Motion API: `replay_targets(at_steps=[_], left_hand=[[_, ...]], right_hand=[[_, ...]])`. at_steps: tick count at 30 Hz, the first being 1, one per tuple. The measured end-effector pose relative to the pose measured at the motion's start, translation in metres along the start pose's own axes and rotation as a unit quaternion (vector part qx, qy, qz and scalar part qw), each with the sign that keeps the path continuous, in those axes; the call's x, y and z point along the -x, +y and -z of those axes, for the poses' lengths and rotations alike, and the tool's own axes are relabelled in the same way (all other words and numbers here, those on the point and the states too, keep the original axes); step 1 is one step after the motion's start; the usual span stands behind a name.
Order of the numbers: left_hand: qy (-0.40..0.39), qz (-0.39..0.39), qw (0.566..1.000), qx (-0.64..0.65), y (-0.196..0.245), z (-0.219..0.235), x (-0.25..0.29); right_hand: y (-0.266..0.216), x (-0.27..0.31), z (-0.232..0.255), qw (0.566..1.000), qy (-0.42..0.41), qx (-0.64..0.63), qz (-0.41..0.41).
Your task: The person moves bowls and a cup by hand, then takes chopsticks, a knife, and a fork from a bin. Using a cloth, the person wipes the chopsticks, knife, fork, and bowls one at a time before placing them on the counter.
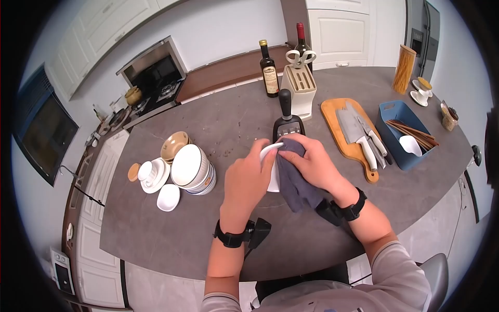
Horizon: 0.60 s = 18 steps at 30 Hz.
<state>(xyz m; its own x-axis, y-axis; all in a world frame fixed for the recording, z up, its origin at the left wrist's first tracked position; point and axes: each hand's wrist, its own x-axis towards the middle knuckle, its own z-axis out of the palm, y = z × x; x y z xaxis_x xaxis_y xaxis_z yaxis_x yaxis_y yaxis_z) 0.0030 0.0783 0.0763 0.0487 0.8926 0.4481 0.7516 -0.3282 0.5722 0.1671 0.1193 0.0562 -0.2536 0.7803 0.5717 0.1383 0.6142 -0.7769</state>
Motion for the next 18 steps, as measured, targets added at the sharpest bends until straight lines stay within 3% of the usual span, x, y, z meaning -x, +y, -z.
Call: replay_targets(at_steps=[2,4,5,6,7,9,11,12,13,14,15,16,17,18], left_hand=[[-0.008,0.009,1.000,0.024,0.002,0.000,-0.003],[-0.015,0.016,0.999,0.048,0.010,-0.001,-0.002],[0.015,0.082,0.987,0.135,0.018,-0.002,-0.002],[0.045,0.145,0.963,0.222,0.025,-0.004,-0.003],[0.046,0.145,0.963,0.222,0.020,-0.017,-0.004],[0.250,-0.053,0.950,0.179,0.006,-0.042,-0.009],[0.221,-0.073,0.953,0.194,0.002,-0.036,-0.006],[0.111,0.018,0.973,0.199,0.018,-0.013,-0.001],[-0.001,0.107,0.974,0.201,0.026,0.000,0.001],[0.001,0.105,0.974,0.201,0.023,0.005,0.001],[0.015,0.087,0.991,0.101,0.020,0.009,0.001],[0.028,0.070,0.997,0.000,0.019,0.010,0.002],[0.090,-0.049,0.994,-0.037,0.012,0.002,0.002],[0.078,-0.053,0.995,-0.033,0.007,-0.002,0.001]], right_hand=[[-0.005,0.002,-0.003,1.000,0.004,0.010,0.003],[-0.010,0.000,-0.002,0.991,0.044,-0.089,-0.085],[-0.013,0.000,-0.006,0.992,0.043,-0.088,-0.084],[-0.017,0.000,-0.015,0.963,0.115,-0.212,-0.120],[-0.021,0.002,-0.023,0.912,0.184,-0.331,-0.154],[-0.015,0.006,-0.031,0.897,0.224,-0.349,-0.155],[-0.008,0.008,-0.027,0.925,0.235,-0.278,-0.112],[-0.012,0.003,-0.017,0.939,0.182,-0.265,-0.123],[-0.013,0.002,-0.008,0.939,0.182,-0.264,-0.122],[-0.014,0.000,0.000,0.970,0.121,-0.185,-0.103],[-0.014,-0.001,0.006,0.990,0.058,-0.103,-0.081],[-0.011,-0.002,0.005,0.999,0.030,-0.013,0.012],[-0.015,0.002,0.005,1.000,0.002,-0.021,0.007],[-0.016,0.004,0.002,1.000,0.015,-0.021,-0.001]])
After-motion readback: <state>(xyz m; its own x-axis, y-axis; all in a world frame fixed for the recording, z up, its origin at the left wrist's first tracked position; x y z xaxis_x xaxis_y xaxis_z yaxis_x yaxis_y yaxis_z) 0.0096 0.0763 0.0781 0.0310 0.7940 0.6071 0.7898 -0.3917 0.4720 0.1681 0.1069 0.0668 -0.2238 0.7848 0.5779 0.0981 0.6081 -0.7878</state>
